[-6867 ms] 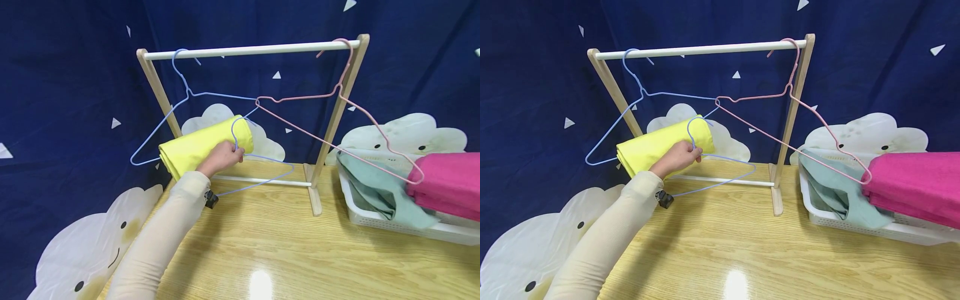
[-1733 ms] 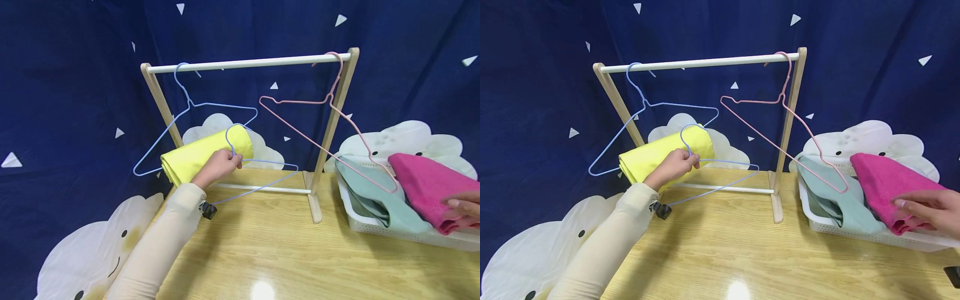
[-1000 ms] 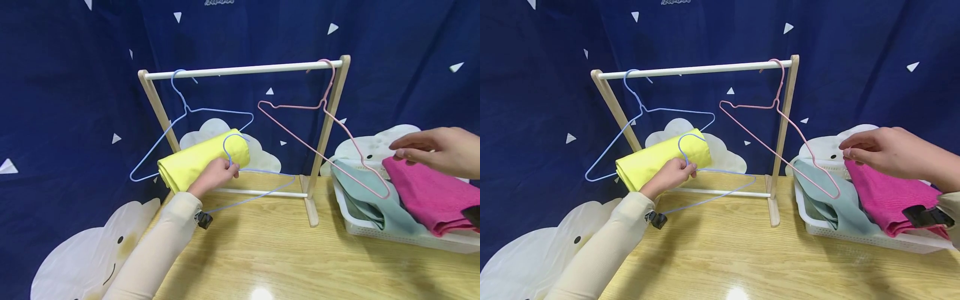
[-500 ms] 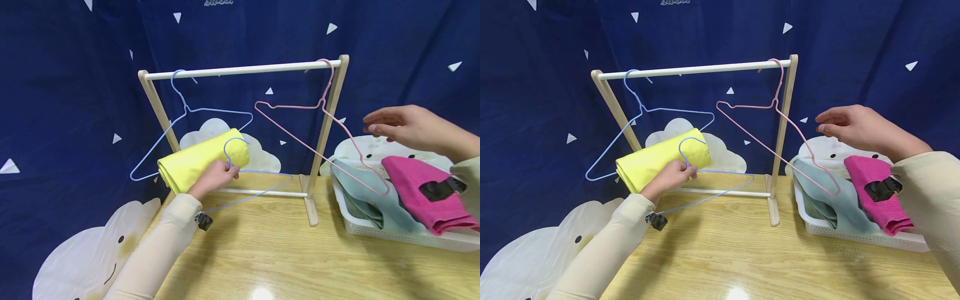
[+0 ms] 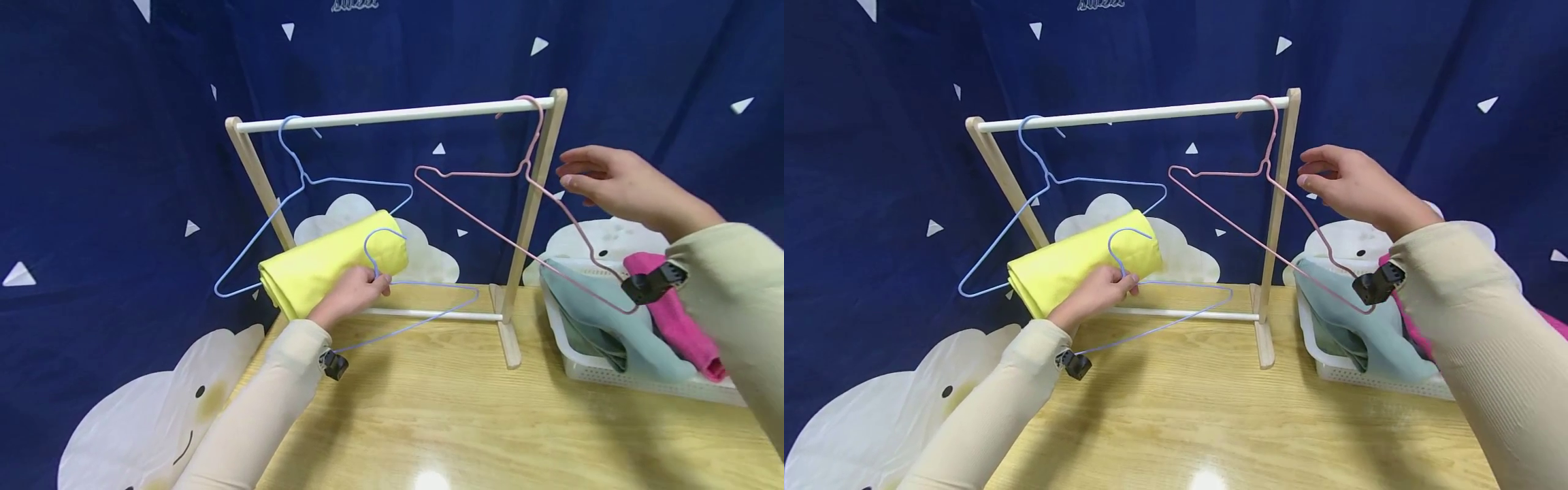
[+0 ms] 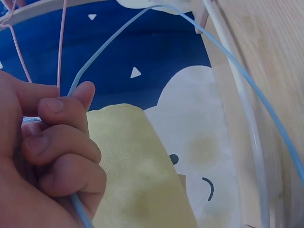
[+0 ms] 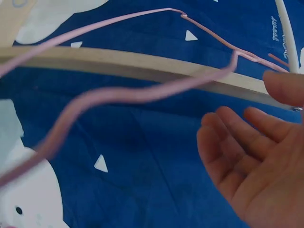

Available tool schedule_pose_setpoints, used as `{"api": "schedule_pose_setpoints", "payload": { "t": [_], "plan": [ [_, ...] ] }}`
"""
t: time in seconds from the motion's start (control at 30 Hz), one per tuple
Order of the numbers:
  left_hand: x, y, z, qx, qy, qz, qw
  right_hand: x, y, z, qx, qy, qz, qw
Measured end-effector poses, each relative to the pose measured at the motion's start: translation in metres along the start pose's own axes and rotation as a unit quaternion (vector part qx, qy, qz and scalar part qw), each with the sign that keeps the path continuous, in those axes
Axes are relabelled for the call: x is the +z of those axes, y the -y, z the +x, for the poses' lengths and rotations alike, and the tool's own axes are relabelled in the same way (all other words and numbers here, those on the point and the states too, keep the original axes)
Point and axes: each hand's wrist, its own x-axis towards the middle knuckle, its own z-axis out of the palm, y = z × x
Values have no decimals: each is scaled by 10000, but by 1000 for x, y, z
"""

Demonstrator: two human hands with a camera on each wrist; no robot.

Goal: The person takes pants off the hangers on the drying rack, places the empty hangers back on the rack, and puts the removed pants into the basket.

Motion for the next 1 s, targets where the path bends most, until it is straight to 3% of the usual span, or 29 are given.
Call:
{"api": "schedule_pose_setpoints", "payload": {
  "t": [0.37,0.7,1.0],
  "plan": [
    [1,4,-3,-41,-16,-113,9999,13,6,19,87,-223,684,9974],
    [2,10,-6,-62,-19,-148,9999,17,1,28,13,-294,878,9957],
    [4,15,-7,-181,121,-189,9996,18,4,36,172,-368,1031,9938]
  ]
}}
